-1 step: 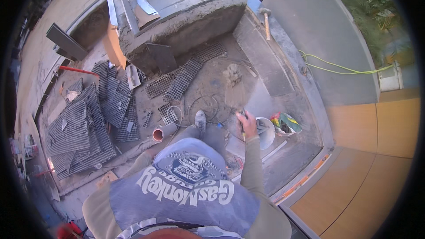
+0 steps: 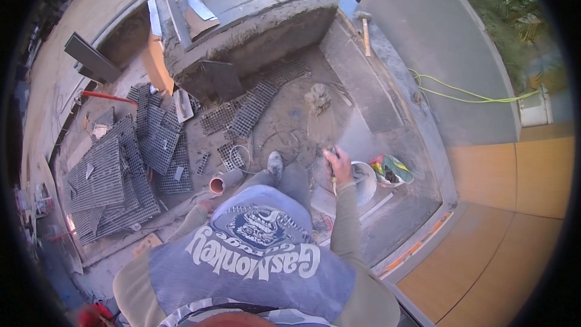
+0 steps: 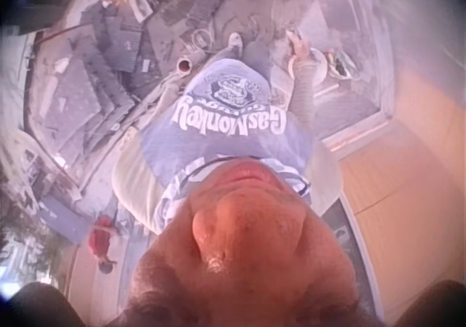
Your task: The person scoops cement with a trowel and spreads it onto a board. They then place a dark rectangular tile onto a cemented ledge, tap it with a hammer to level it, and adjust its position. The person repeats the process of applying cement and setting tiles along the ledge.
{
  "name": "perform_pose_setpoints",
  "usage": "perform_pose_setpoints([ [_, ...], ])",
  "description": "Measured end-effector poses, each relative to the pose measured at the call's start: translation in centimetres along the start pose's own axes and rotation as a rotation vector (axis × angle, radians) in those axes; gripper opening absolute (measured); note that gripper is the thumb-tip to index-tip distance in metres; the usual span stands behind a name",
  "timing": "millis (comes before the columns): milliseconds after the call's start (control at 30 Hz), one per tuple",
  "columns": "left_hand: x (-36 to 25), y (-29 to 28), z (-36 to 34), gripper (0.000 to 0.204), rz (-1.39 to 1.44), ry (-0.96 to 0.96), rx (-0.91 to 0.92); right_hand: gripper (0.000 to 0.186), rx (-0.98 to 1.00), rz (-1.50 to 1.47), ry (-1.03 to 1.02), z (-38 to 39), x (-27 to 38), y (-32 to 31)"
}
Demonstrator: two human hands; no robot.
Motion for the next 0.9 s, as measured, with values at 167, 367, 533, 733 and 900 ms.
perform_pose_setpoints([
  [167,-13.9,-0.4,-1.1,0.028,0.234,0.075,-0.112,0.026,0.07,-0.124,0.16,-11.8,7.2,-3.9],
  [367,-22.5,1.4,-1.6,0.032,0.469,0.152,-0.202,0.015,0.217,0.006,0.166,-29.3,13.6,-10.2],
  [533,-23.5,7.3,-2.5,0.035,0.637,-0.067,-0.285,0.017,0.351,0.26,0.117,-46.5,17.1,-15.5],
  [733,-29.7,16.8,-1.6,0.041,0.383,-0.068,-0.109,0.044,0.483,0.925,-0.29,-67.1,23.5,-20.3],
  [900,-31.8,23.7,-1.3,0.043,0.506,-0.006,-0.08,0.056,0.675,1.084,-0.243,-79.9,26.5,-20.9],
])
Point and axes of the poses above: each hand's wrist, its own z-axis away from the middle knuckle, its own y-axis out of the palm, x = y × z, the point moved 2 cm from there along -z, towards the middle knuckle, and after that the axes turned 11 degrees about x, right-handed, at the moved point
